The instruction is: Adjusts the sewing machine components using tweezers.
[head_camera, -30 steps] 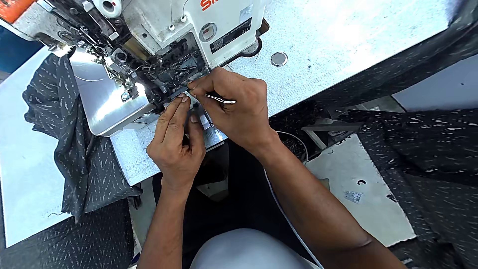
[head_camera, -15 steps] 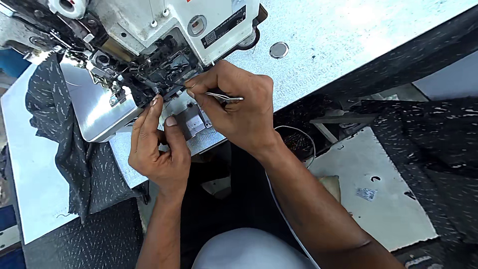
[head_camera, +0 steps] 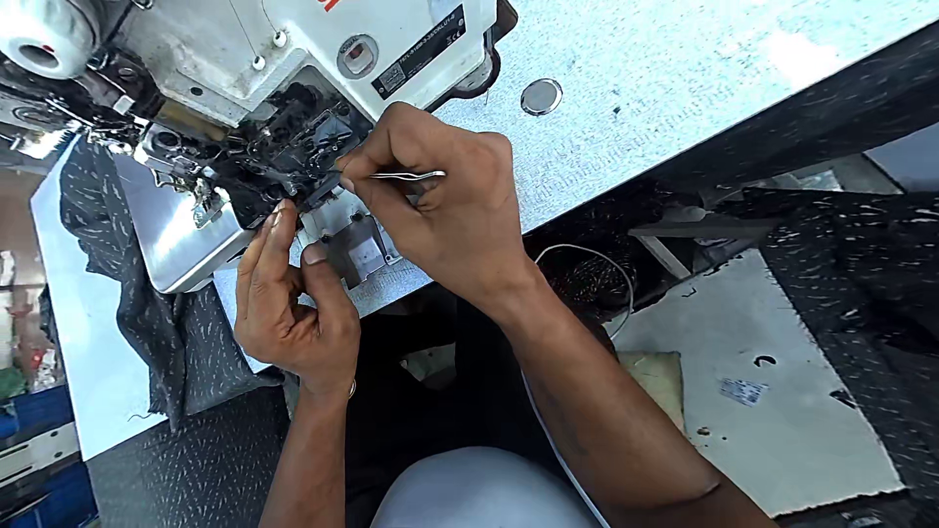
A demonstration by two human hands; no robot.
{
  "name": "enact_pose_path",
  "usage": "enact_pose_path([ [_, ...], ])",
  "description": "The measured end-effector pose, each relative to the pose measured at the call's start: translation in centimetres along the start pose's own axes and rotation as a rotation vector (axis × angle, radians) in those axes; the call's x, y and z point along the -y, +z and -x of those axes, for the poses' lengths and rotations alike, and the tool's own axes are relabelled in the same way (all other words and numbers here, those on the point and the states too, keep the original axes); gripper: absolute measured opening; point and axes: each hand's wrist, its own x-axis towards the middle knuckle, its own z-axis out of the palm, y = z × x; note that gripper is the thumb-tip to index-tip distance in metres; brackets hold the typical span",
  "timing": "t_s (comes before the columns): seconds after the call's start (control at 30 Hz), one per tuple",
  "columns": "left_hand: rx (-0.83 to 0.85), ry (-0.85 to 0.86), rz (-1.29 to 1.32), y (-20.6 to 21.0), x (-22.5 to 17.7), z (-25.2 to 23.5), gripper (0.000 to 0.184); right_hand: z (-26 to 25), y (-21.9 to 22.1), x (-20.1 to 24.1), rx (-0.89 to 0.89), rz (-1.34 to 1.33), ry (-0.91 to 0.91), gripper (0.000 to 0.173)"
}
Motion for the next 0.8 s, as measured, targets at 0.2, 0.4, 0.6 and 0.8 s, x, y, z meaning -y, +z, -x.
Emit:
enact_pose_path([
  [0.2,0.001,0.009,-0.009,0.03,-0.04,-0.05,0.035,-0.17,0.11,0.08,0.006,0.043,0.015,0.005],
  [0.4,-0.002,0.009,-0.026,0.02,-0.06,-0.03,0.036,-0.23,0.15,0.05,0.014,0.043,0.019,0.006],
  [0.6,-0.003,0.012,-0.042,0.05,0.01,-0.03,0.036,-0.25,0.15,-0.05,0.017,0.042,0.004,0.006],
  [0.8,0.005,0.047,-0.051,0.19,-0.01,-0.11,0.031,-0.34,0.19,-0.04,0.032,0.051,0.007,0.006],
])
